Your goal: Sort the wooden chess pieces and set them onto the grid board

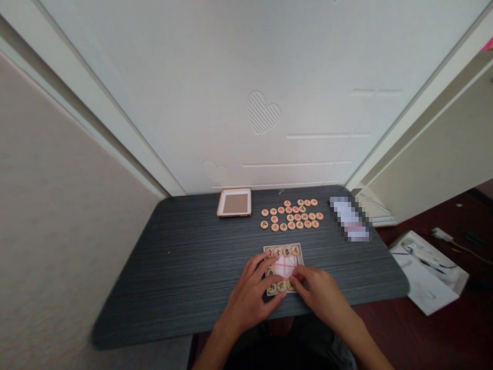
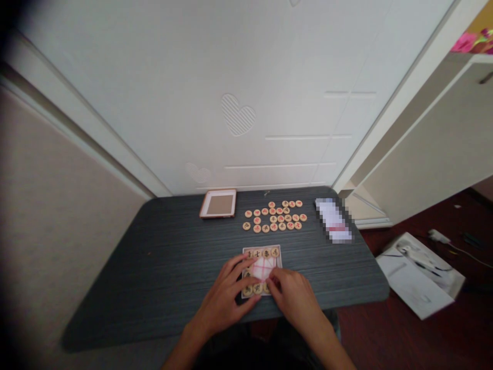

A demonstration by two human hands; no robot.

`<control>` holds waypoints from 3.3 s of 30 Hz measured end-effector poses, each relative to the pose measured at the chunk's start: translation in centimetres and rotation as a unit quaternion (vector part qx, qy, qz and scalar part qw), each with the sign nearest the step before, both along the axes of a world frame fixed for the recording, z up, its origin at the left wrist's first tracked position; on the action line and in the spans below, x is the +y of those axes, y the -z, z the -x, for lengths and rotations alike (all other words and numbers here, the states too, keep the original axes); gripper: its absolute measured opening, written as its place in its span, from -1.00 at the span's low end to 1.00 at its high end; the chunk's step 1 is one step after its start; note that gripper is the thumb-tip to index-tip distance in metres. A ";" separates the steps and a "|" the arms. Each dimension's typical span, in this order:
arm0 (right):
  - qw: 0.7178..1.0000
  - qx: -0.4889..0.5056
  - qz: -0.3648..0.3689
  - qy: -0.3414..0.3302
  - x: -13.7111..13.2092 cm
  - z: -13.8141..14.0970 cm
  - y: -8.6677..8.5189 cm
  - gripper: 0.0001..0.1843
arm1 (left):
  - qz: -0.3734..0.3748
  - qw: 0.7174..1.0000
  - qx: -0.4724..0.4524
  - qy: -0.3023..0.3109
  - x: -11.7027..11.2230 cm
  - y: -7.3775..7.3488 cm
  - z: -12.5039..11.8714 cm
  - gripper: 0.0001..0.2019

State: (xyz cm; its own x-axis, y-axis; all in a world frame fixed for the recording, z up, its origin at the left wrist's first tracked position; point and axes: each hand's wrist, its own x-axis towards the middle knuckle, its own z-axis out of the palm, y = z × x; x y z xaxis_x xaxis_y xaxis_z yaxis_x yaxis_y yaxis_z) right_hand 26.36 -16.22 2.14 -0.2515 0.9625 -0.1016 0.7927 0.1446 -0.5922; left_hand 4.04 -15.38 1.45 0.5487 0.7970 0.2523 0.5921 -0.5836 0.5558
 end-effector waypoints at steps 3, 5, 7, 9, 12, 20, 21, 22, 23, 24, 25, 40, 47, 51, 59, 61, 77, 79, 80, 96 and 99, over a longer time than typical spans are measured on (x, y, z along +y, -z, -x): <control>1.000 -0.005 -0.011 0.011 -0.1 -0.1 -0.1 -0.80 | 0.007 1.000 0.003 -0.003 -0.1 -0.1 0.0 -0.72; 1.000 -0.003 -0.021 0.011 -0.2 -0.1 -0.1 -0.80 | 0.010 1.000 0.006 -0.006 -0.2 -0.1 0.0 -0.68; 1.000 0.005 -0.029 0.002 -0.3 -0.2 -0.3 -0.80 | 0.009 1.000 0.011 -0.005 -0.2 -0.2 -0.1 -0.67; 0.999 0.015 -0.024 -0.014 -0.3 -0.3 -0.4 -0.79 | 0.010 1.000 0.017 -0.003 -0.2 -0.2 -0.1 -0.70; 0.999 0.020 -0.005 -0.030 -0.3 -0.6 -0.5 -0.78 | 0.008 1.000 0.022 -0.002 -0.1 -0.2 -0.1 -0.74; 0.999 0.026 0.002 -0.031 -0.3 -0.9 -0.2 -0.79 | -0.010 1.000 0.024 -0.007 -0.1 0.2 -0.1 -0.75; 0.999 0.026 -0.002 -0.030 -0.3 -0.9 -0.2 -0.80 | -0.011 1.000 0.024 -0.007 -0.1 0.1 -0.1 -0.75; 0.999 0.026 -0.008 -0.028 -0.4 -0.9 -0.1 -0.81 | -0.010 1.000 0.024 -0.007 -0.1 0.1 -0.1 -0.75; 0.999 0.027 -0.015 -0.023 -0.4 -0.9 -0.1 -0.82 | -0.009 1.000 0.022 -0.006 -0.1 0.0 -0.1 -0.73; 0.999 0.028 -0.024 -0.016 -0.4 -0.9 -0.1 -0.83 | -0.008 1.000 0.018 -0.006 0.0 0.0 -0.1 -0.71; 0.999 0.030 -0.034 -0.010 -0.4 -0.9 -0.1 -0.84 | -0.007 1.000 0.012 -0.007 0.0 -0.1 0.0 -0.69; 0.997 0.068 -0.024 -0.037 -0.7 -1.8 -0.1 -0.81 | -0.008 0.999 0.050 -0.002 0.1 -0.1 -0.4 -0.69; 0.996 0.080 -0.012 -0.030 -0.7 -1.8 -0.2 -0.83 | -0.011 0.998 0.056 -0.006 0.0 -0.3 -0.6 -0.70; 0.995 0.090 -0.030 -0.020 -0.8 -1.8 -0.1 -0.81 | -0.008 0.999 0.048 -0.005 -0.1 -0.3 -0.5 -0.64; 0.985 0.142 -0.095 0.037 0.0 -3.8 0.3 -0.77 | -0.011 0.998 -0.024 -0.058 1.8 -0.9 0.7 -0.48; 0.980 0.147 -0.117 0.062 0.3 -4.6 0.8 -0.76 | -0.029 0.997 -0.033 -0.062 3.0 -1.7 0.7 -0.56; 0.952 0.202 -0.152 0.175 1.1 -7.0 3.2 -0.75 | -0.074 0.992 0.048 0.092 20.8 -6.2 -6.9 -0.70; 0.952 0.202 -0.150 0.175 1.1 -6.9 3.2 -0.75 | -0.057 0.989 0.085 0.109 22.8 -5.6 -8.2 -0.74; 0.952 0.202 -0.151 0.176 1.1 -6.9 3.1 -0.74 | -0.047 0.987 0.103 0.112 23.7 -5.2 -8.9 -0.76; 0.952 0.209 -0.137 0.177 1.0 -6.7 2.7 -0.75 | 0.014 0.982 0.159 0.097 28.0 -2.0 -12.7 -0.80; 0.953 0.207 -0.130 0.176 1.0 -6.7 2.6 -0.74 | 0.008 0.984 0.155 0.086 28.2 -1.7 -12.5 -0.78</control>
